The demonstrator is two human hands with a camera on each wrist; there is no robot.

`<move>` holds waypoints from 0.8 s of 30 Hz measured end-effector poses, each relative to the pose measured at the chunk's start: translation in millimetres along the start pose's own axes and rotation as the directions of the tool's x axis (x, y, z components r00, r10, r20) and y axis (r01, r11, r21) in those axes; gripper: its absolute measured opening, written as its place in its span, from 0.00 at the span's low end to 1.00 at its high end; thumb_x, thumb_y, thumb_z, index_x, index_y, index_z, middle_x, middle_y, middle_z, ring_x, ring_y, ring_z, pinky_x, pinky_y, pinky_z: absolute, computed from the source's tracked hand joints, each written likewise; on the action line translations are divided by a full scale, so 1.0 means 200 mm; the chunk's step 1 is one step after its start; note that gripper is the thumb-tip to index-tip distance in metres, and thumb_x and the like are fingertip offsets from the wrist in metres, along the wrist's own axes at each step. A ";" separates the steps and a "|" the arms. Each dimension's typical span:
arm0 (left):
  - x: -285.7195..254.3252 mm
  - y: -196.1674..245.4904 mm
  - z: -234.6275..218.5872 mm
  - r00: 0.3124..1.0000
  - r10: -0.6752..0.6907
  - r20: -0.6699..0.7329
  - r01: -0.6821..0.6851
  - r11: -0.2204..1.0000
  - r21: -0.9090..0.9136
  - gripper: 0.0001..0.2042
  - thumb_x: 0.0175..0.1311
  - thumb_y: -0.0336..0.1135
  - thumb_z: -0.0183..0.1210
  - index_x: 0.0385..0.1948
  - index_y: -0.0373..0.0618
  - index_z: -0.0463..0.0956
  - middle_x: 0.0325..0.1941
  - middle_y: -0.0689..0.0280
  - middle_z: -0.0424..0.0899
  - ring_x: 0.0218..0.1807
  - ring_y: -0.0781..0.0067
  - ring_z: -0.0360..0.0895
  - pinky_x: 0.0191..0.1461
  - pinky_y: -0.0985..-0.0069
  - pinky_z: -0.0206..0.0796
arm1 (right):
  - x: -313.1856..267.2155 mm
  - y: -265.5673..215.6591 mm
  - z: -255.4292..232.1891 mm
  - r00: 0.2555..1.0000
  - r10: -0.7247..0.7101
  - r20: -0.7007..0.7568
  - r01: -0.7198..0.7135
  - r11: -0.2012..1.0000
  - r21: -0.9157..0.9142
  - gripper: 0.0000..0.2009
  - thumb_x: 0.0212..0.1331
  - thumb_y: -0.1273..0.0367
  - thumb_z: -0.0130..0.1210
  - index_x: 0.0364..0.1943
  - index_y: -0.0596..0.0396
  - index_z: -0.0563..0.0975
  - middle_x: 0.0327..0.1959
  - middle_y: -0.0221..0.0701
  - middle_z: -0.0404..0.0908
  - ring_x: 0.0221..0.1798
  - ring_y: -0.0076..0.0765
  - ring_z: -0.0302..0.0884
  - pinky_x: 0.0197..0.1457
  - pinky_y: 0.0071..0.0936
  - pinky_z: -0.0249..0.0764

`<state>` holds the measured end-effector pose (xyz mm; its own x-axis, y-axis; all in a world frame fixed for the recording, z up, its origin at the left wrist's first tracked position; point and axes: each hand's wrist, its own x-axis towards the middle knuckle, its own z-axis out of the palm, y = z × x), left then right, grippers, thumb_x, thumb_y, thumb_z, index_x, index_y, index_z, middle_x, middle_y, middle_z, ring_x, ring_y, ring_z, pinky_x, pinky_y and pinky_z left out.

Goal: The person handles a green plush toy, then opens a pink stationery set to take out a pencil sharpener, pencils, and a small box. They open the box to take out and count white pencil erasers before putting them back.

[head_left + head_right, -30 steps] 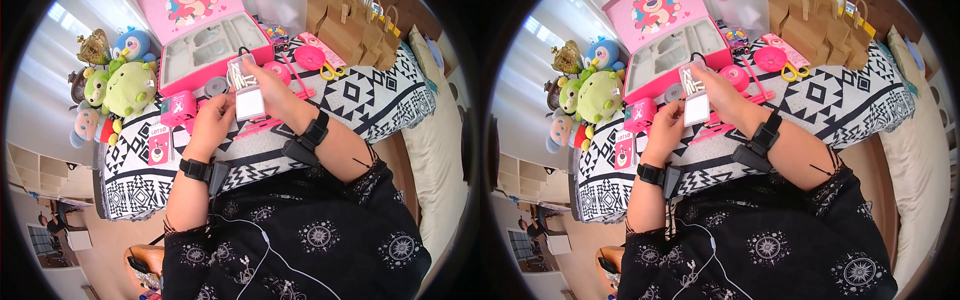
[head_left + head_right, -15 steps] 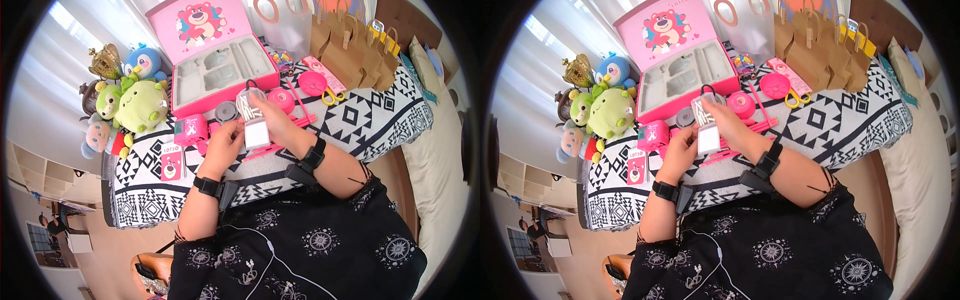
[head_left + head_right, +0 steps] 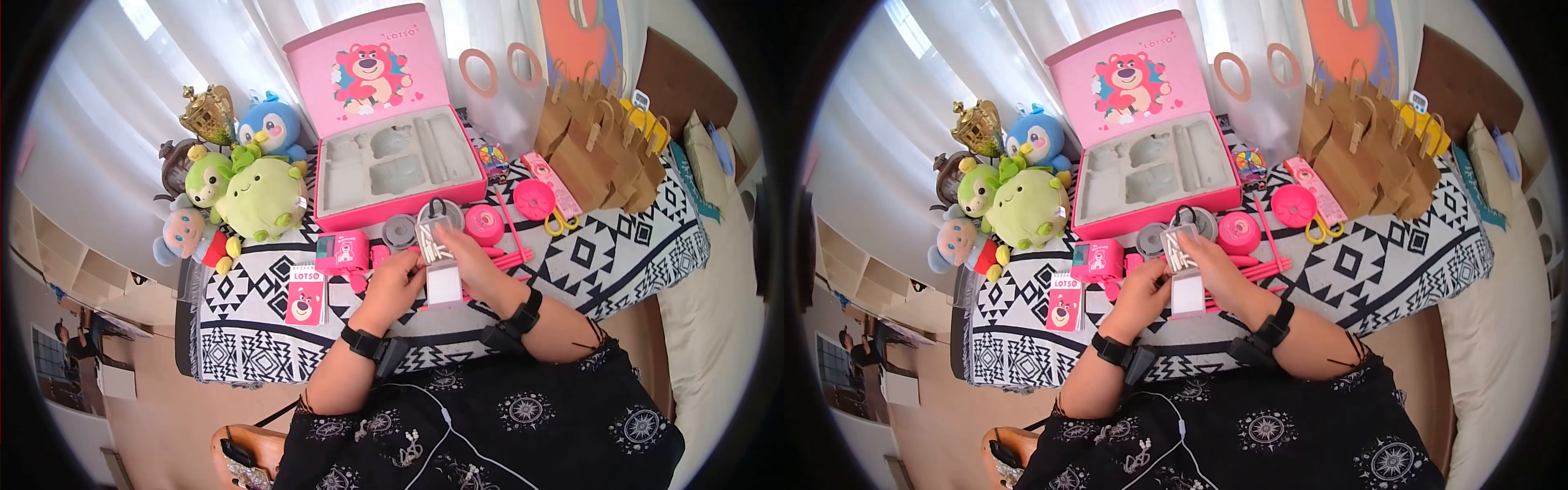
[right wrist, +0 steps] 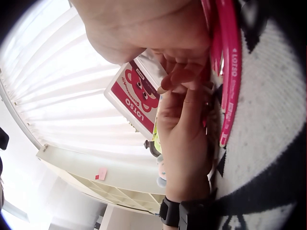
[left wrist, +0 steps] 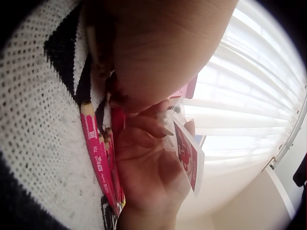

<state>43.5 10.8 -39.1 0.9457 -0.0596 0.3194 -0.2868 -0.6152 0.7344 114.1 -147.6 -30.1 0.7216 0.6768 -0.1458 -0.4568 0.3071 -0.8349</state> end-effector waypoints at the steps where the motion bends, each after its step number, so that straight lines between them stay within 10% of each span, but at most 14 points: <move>1: 0.00 -0.01 0.00 1.000 0.001 -0.009 -0.001 1.000 0.001 0.04 0.56 0.25 0.59 0.29 0.39 0.73 0.28 0.56 0.77 0.35 0.50 0.75 0.38 0.62 0.66 | -0.01 -0.01 0.00 1.000 0.005 0.014 -0.005 1.000 -0.004 0.17 0.73 0.54 0.44 0.47 0.52 0.76 0.35 0.25 0.80 0.37 0.19 0.78 0.41 0.20 0.74; 13: -0.01 0.01 0.00 0.997 -0.045 -0.061 0.044 0.999 -0.022 0.04 0.59 0.25 0.59 0.33 0.38 0.75 0.31 0.56 0.77 0.36 0.54 0.76 0.39 0.65 0.68 | -0.01 0.01 0.00 1.000 0.007 -0.004 -0.007 1.000 -0.011 0.17 0.74 0.57 0.44 0.49 0.56 0.76 0.39 0.25 0.81 0.38 0.19 0.79 0.42 0.20 0.75; 19: -0.01 0.03 -0.03 0.948 -0.249 -0.200 0.185 0.939 -0.291 0.05 0.67 0.25 0.57 0.41 0.36 0.77 0.37 0.65 0.78 0.38 0.79 0.77 0.42 0.82 0.69 | -0.01 0.00 0.00 0.999 0.033 -0.017 -0.032 0.998 0.062 0.19 0.73 0.55 0.43 0.54 0.55 0.74 0.40 0.29 0.82 0.39 0.24 0.81 0.39 0.25 0.79; 24: -0.02 0.04 -0.04 0.924 -0.191 -0.331 0.061 0.928 -0.367 0.05 0.67 0.25 0.58 0.41 0.36 0.77 0.38 0.66 0.78 0.38 0.81 0.77 0.42 0.82 0.69 | -0.01 -0.02 -0.01 0.989 0.142 0.030 -0.144 0.988 0.064 0.26 0.72 0.47 0.40 0.54 0.54 0.74 0.38 0.30 0.81 0.38 0.27 0.81 0.42 0.31 0.81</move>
<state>36.8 12.6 -30.4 0.8783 0.3222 0.3531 -0.2650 -0.2866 0.9207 114.7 -151.7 -26.9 0.6335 0.7333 -0.2468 -0.5882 0.2493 -0.7693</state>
